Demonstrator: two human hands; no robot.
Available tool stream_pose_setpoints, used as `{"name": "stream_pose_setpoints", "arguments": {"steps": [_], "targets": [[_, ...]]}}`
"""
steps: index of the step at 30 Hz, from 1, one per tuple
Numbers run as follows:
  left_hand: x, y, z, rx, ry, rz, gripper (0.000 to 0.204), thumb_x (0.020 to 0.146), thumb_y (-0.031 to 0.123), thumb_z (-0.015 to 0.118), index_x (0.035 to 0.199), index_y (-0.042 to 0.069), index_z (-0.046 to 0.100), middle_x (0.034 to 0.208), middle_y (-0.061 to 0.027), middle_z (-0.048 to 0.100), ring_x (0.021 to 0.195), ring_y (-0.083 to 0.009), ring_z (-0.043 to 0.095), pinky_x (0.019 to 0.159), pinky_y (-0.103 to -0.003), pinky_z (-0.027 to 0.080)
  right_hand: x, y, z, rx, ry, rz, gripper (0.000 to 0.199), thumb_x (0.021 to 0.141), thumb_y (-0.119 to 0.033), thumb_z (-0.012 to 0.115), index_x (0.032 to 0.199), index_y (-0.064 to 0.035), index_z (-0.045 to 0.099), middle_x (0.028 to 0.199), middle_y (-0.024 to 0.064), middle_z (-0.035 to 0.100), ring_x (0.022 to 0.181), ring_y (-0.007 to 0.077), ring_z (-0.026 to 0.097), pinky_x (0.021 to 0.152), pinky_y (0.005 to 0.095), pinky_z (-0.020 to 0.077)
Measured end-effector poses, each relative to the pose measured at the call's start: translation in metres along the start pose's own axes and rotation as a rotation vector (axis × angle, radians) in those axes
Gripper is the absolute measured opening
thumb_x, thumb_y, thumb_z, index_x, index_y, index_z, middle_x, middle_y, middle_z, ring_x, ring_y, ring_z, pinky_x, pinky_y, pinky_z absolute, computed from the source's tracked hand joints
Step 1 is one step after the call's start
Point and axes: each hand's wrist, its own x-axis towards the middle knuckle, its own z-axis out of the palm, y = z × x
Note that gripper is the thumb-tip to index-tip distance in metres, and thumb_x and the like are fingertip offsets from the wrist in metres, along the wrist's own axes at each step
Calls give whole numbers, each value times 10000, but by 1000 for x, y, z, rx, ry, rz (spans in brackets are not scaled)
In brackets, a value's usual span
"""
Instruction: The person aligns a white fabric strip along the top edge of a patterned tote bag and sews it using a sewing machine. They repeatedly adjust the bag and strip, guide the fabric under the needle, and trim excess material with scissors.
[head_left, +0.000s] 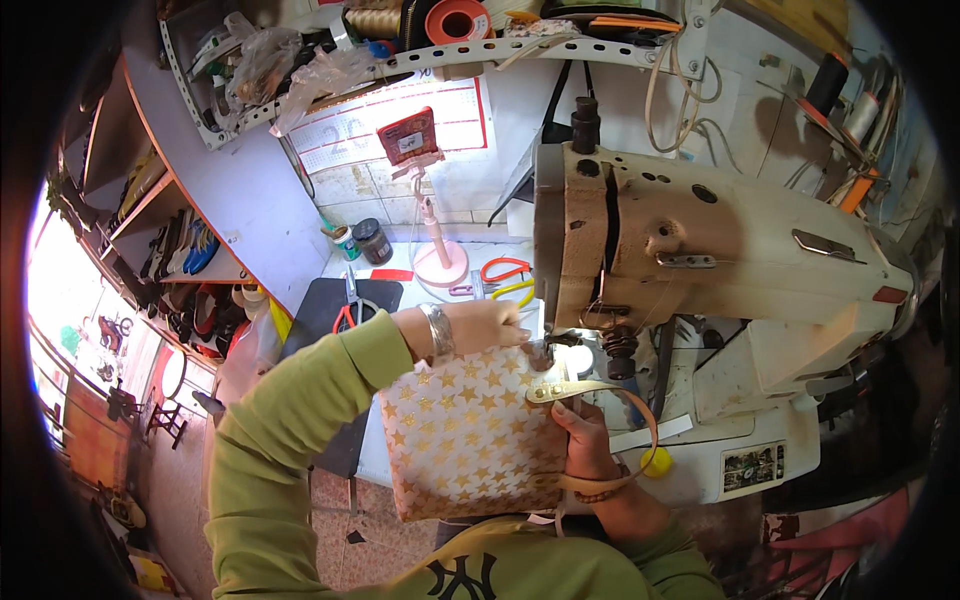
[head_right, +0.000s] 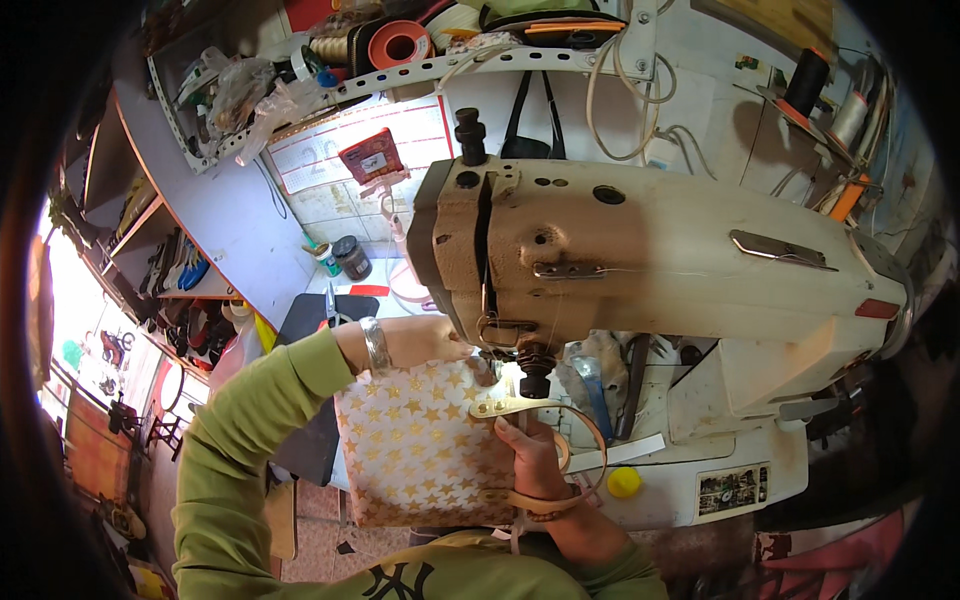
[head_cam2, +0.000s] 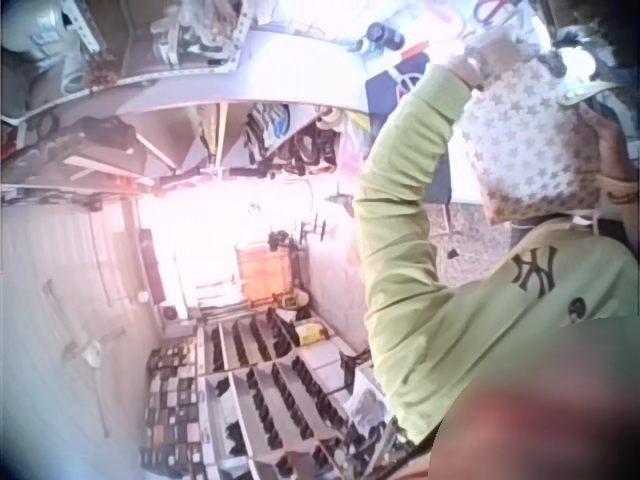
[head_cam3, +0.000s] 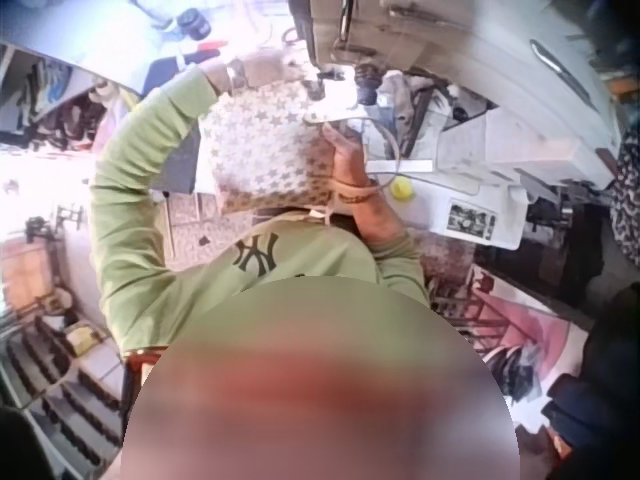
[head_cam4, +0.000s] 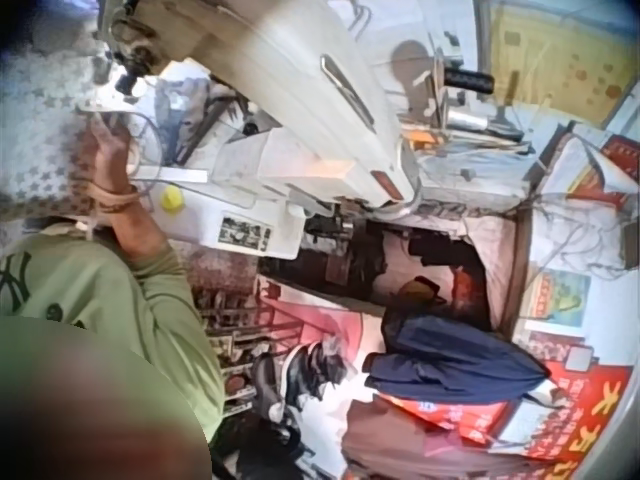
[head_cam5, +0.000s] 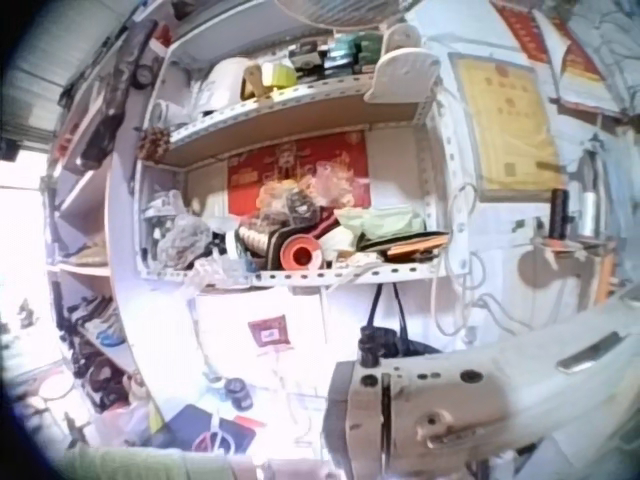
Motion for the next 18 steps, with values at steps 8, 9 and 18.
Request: {"name": "stream_pose_setpoints", "arguments": {"steps": [8,9,18], "targets": [[20,-8,-6,204,-360,-261,752,877,714,377,1089,46,649,868,-96,649,740,-187,591,670,-345,495,-2,-3,4,94,5,80,321,915,-138,566,1205,-1,563,1115,73,629,989,184,598,903,348,465],[20,-9,-7,119,-367,-299,686,858,698,459,1036,69,667,862,-67,656,727,-152,588,651,-325,491,-2,-4,3,182,-28,118,335,918,-137,562,1226,-7,544,1141,79,618,1018,197,593,925,364,460],[22,5,-9,192,-332,-321,655,770,688,586,984,75,677,846,-56,660,719,-146,602,647,-316,477,1,7,1,469,-213,167,330,942,-135,521,1247,-11,510,1204,98,590,1061,215,592,927,385,481]]}}
